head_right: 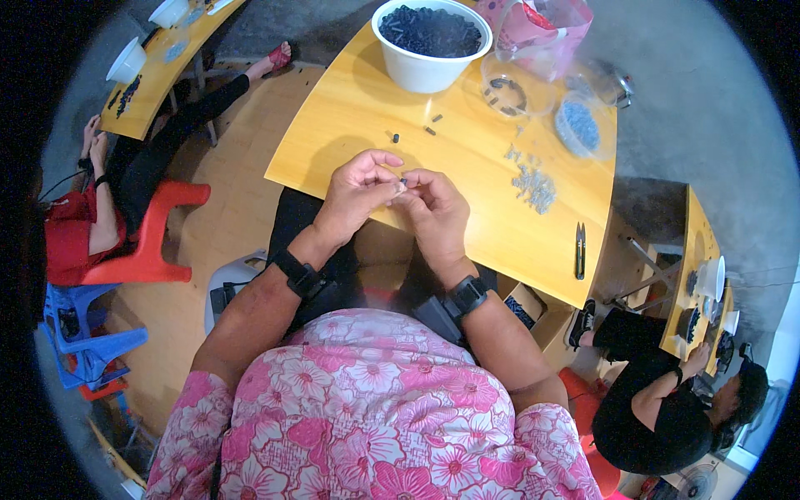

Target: Manual assembly or sorting of small black plastic components.

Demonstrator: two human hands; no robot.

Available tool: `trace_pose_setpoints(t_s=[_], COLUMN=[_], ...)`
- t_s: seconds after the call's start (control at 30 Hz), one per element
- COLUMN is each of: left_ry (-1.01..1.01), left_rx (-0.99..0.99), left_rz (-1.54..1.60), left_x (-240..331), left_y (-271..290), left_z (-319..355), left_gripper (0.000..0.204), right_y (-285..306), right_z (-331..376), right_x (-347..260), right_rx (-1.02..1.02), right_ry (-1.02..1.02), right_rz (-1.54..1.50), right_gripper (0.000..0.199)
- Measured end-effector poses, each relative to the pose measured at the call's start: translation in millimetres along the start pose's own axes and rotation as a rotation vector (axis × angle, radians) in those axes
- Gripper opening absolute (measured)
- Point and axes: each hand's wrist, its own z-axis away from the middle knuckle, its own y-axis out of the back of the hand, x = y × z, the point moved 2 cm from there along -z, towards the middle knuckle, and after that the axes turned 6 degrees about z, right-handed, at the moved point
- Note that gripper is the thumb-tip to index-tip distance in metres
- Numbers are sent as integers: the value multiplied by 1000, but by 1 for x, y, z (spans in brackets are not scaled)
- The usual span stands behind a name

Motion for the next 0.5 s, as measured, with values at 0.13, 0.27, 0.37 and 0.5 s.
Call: trace_pose_setpoints(t_s=[0.13, 0.27, 0.37, 0.5], left_ry=[21, 25, 42, 66], left_rx=[1, -21, -25, -37], left_rz=[-7, -12, -12, 30], left_x=[0, 0, 0, -1], left_y=[0, 2, 4, 7], left_z=[0, -1, -1, -2], left_gripper=[28, 27, 27, 27], right_y=[2, 2, 1, 1], right_z=[1, 0, -1, -2], right_x=[7, 7, 6, 5], right_rx=[21, 21, 8, -14], right_ry=[10, 21, 29, 47], right_rz=[47, 22, 8, 100], right_gripper=[17, 16, 15, 15])
